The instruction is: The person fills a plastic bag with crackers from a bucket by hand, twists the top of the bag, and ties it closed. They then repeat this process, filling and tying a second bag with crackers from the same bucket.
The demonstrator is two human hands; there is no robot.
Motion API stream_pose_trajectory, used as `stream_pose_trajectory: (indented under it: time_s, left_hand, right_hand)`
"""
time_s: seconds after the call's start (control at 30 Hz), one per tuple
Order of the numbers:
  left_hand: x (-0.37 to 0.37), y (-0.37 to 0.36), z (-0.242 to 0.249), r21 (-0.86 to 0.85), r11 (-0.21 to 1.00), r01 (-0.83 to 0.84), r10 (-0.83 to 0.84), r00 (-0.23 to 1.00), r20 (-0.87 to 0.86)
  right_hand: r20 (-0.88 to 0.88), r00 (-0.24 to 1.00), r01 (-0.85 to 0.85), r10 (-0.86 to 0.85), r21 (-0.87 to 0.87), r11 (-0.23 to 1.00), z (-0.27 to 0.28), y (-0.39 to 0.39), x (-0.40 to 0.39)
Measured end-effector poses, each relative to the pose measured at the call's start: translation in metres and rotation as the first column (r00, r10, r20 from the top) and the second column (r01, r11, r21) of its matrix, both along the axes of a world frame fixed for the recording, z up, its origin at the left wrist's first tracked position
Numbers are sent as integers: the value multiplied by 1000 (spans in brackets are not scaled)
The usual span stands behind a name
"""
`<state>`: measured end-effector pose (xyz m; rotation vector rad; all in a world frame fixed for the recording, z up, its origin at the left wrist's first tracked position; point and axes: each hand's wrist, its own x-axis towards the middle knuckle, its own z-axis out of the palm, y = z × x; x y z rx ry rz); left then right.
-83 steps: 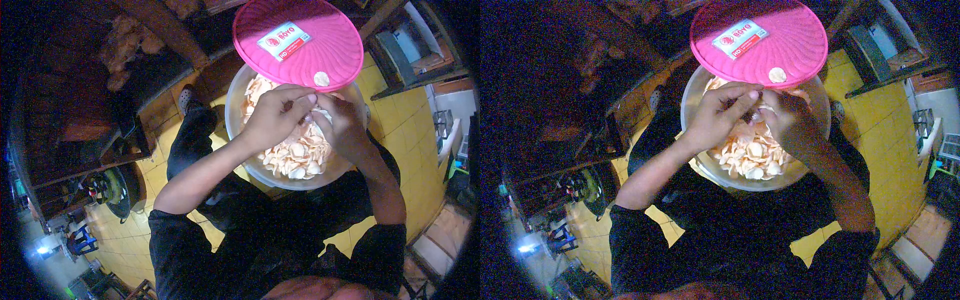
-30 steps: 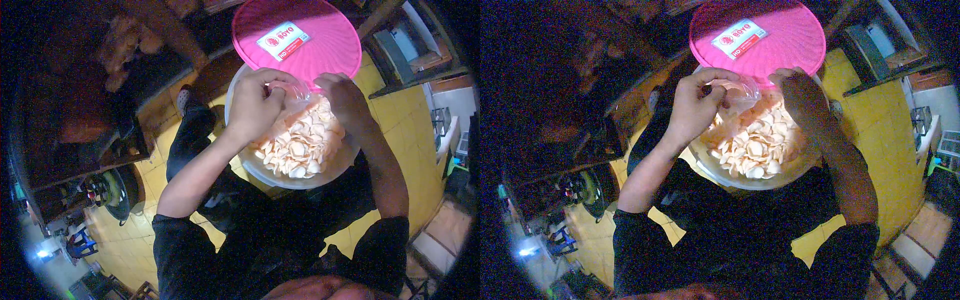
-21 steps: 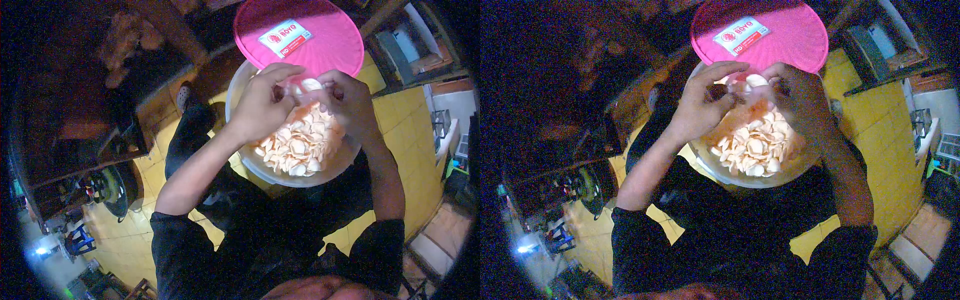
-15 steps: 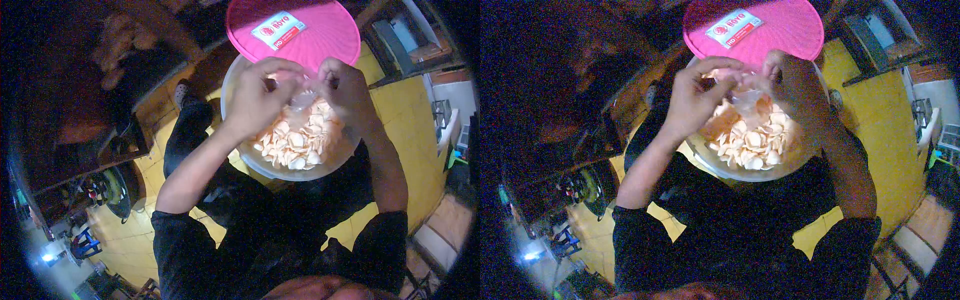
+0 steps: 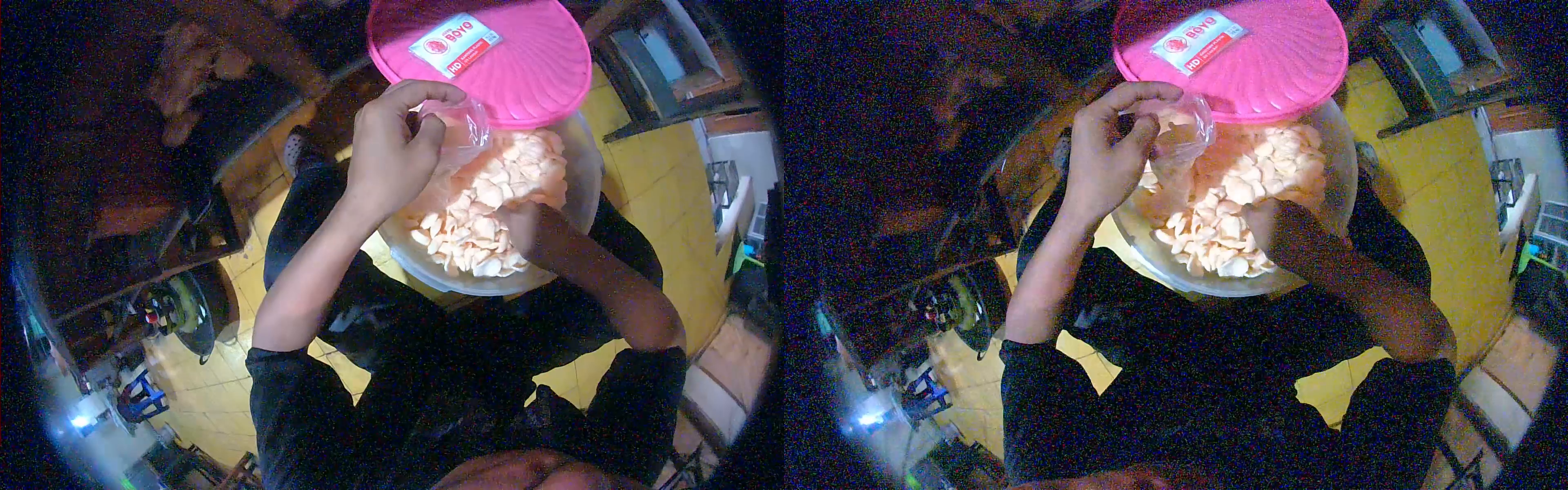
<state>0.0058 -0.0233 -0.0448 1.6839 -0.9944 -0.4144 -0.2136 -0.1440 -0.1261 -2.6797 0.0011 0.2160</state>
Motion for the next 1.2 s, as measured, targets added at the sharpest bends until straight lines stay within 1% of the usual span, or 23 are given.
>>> stream_pose_trajectory:
  time_s: [0.03, 0.07, 0.13, 0.17, 0.23, 0.27, 0.37, 0.43, 0.47, 0.57, 0.63, 0.67, 0.7, 0.73, 0.77, 0.83, 0.87, 0.93, 0.97, 1.03, 1.07, 1.17, 1.2]
  left_hand:
    - [-1, -1, 0, 19, 1000, 9, -9, 1000, -9]
    - [-3, -3, -1, 18, 1000, 14, -14, 1000, -9]
    - [-5, -4, -4, -18, 999, 38, -39, 998, -43]
    - [-5, -4, -4, -17, 999, 42, -43, 998, -42]
    - [-5, -4, -4, 95, 990, 100, -99, 995, -17]
    - [-6, -4, -3, 95, 990, 101, -100, 995, -15]
    - [-9, -3, 0, 81, 989, 122, -117, 991, -64]
    - [-8, -3, -1, 107, 985, 134, -123, 987, -107]
    - [-7, -3, -2, 107, 985, 134, -122, 987, -107]
    - [-6, -2, -4, 77, 984, 162, -152, 981, -118]
    - [-7, -1, -1, 120, 977, 175, -167, 983, -74]
    - [-8, -1, 1, 117, 978, 172, -164, 984, -73]
    - [-9, -1, 4, 116, 975, 190, -190, 982, -18]
    - [-10, -1, 6, 116, 971, 209, -214, 976, 38]
    - [-12, -2, 6, 115, 971, 209, -215, 976, 39]
    - [-18, -5, 6, 98, 963, 252, -254, 967, 11]
    - [-20, -6, 5, 99, 962, 254, -256, 967, 11]
    - [-23, -7, 3, 55, 956, 288, -281, 953, -114]
    - [-24, -7, 3, 56, 955, 290, -282, 952, -115]
    - [-25, -8, 5, 68, 955, 290, -282, 953, -114]
    - [-26, -8, 6, 68, 955, 290, -281, 953, -115]
    - [-26, -8, 3, 17, 949, 315, -311, 944, -111]
    - [-26, -9, -2, -26, 953, 303, -304, 946, -110]
  right_hand:
    - [53, 999, 2, -6, 65, 998, 2, -2, -1]
    - [52, 999, 7, -10, 64, 998, 1, -1, -2]
    - [-70, 995, 72, -74, -35, 997, -3, 4, -3]
    - [-69, 995, 76, -78, -35, 997, -7, 4, -5]
    - [96, 995, 41, -36, -58, 997, -14, 3, -8]
    - [98, 994, 42, -37, -57, 997, -15, 1, -9]
    - [41, 999, 26, -27, 14, 1000, 2, -7, -3]
    - [-167, 986, 5, -6, -7, 1000, 31, -13, 9]
    - [-167, 986, 4, -5, -7, 1000, 33, -16, 10]
    - [-75, 995, 61, -64, -39, 997, 40, -30, 13]
    - [309, 949, 47, -58, 43, 998, 62, -39, 17]
    - [310, 949, 45, -55, 41, 998, 78, -40, 19]
    - [222, 903, 302, -367, 278, 912, 99, -35, 24]
    - [65, 778, 528, -625, 470, 707, 109, -32, 27]
    - [66, 778, 528, -625, 470, 707, 109, -32, 29]
    - [39, 717, 438, -696, 751, 494, 108, -34, 34]
    - [40, 716, 439, -697, 751, 493, 104, -33, 36]
    - [146, 719, 398, -680, 715, 574, 90, -30, 41]
    - [145, 718, 399, -681, 716, 573, 87, -28, 41]
    - [265, 725, 478, -635, 470, 742, 83, -26, 42]
    - [265, 726, 478, -635, 470, 742, 83, -25, 43]
    - [266, 763, 424, -588, 481, 768, 78, -25, 44]
    - [368, 793, 330, -485, 411, 850, 74, -27, 43]
